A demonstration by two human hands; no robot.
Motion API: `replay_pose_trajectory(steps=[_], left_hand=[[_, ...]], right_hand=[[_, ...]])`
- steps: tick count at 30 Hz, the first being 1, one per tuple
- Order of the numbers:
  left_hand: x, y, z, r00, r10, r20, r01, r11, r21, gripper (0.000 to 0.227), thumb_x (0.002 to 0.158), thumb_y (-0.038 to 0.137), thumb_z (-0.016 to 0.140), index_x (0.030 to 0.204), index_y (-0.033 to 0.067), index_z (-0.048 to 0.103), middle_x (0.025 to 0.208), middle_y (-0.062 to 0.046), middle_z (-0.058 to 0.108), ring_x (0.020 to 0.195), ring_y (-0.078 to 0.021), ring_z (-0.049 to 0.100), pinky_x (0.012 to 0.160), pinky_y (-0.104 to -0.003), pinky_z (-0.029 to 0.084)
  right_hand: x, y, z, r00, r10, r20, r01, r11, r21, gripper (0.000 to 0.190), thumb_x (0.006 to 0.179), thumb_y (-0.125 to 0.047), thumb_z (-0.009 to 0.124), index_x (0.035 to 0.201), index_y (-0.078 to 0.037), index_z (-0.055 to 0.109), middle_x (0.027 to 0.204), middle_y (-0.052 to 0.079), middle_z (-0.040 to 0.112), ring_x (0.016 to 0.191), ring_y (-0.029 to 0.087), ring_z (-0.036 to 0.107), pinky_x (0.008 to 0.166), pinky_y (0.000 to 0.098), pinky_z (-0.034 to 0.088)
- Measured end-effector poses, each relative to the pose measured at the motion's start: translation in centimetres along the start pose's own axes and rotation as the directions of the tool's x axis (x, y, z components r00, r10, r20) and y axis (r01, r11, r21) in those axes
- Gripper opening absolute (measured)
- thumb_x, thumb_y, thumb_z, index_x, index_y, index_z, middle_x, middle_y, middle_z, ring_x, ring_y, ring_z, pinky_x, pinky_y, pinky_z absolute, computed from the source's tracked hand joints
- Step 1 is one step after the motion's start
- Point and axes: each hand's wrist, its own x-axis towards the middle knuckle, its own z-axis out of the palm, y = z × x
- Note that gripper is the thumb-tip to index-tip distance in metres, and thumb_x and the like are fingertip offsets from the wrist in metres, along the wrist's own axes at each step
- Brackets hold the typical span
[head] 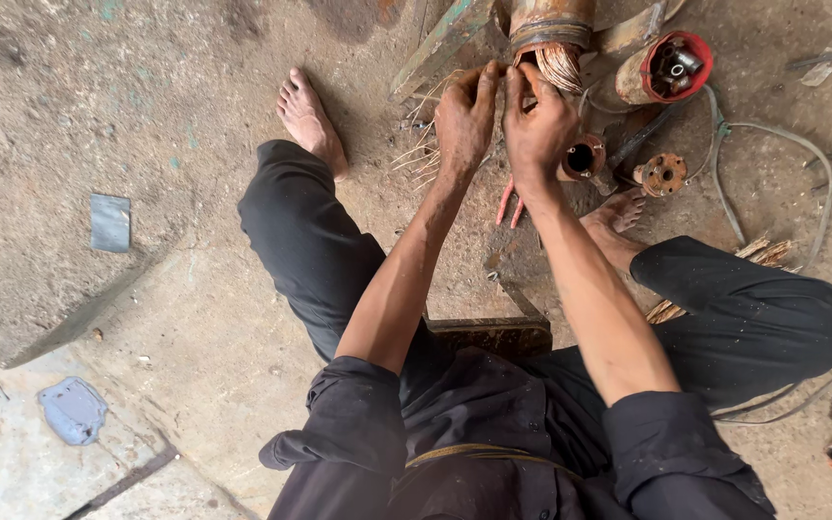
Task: The person sits on the floor and uses pliers to remove and adjust copper wires from a cylindrical electrical coil mounted on a metal stand. The person repeatedly pulls, twists, and arranges the wires by hand.
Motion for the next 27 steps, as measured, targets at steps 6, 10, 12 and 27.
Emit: replay_pose_trajectory(steps=[6, 10, 12, 27], left_hand=[[-0.6, 0.7, -0.6, 0.997, 0.075, -0.012, -0.076, 0.996, -0.046, 0.044, 0.102, 0.042, 0.057, 0.119, 0.0069, 0.077, 0.096, -0.013, 0.082, 0.082, -0.0183, 0.078, 0.074, -0.035, 0.061], [-1.2, 1.5, -0.9, 0.999, 0.053, 0.002, -0.052, 0.996, -0.068, 0.041, 0.102, 0.040, 0.057, 0.118, 0.0083, 0.078, 0.094, -0.014, 0.083, 0.079, -0.0182, 0.076, 0.070, -0.034, 0.060], [-1.3, 1.6, -0.7, 0.999, 0.038, -0.006, -0.038, 0.998, -0.059, 0.041, 0.102, 0.040, 0.057, 0.119, 0.0087, 0.078, 0.094, -0.013, 0.083, 0.078, -0.0178, 0.076, 0.069, -0.034, 0.060], [0.8, -1.6, 1.1, 0.970, 0.222, 0.099, -0.240, 0.937, 0.254, 0.027, 0.096, 0.025, 0.068, 0.118, 0.0140, 0.078, 0.094, -0.010, 0.081, 0.067, -0.0176, 0.079, 0.061, -0.037, 0.063]], right_hand=[[-0.1, -2.6, 0.2, 0.996, 0.041, -0.085, -0.042, 0.999, -0.009, 0.017, 0.101, -0.012, 0.070, 0.113, -0.001, 0.076, 0.088, 0.013, 0.080, 0.076, 0.018, 0.078, 0.070, 0.0310, 0.062], [-0.2, -3.5, -0.4, 0.993, 0.024, -0.114, -0.021, 1.000, 0.023, 0.016, 0.101, -0.007, 0.070, 0.114, 0.001, 0.073, 0.083, 0.009, 0.077, 0.064, 0.015, 0.070, 0.058, 0.0325, 0.053], [-0.4, -3.2, -0.5, 0.991, 0.006, -0.133, -0.008, 1.000, -0.017, 0.017, 0.098, -0.008, 0.072, 0.113, 0.001, 0.073, 0.078, 0.009, 0.075, 0.066, 0.015, 0.071, 0.059, 0.0324, 0.054], [0.2, 1.9, -4.2, 0.854, 0.109, 0.509, -0.234, 0.954, 0.189, 0.032, 0.106, -0.023, 0.057, 0.125, 0.003, 0.064, 0.087, 0.020, 0.071, 0.051, 0.022, 0.047, 0.044, 0.0345, 0.043]])
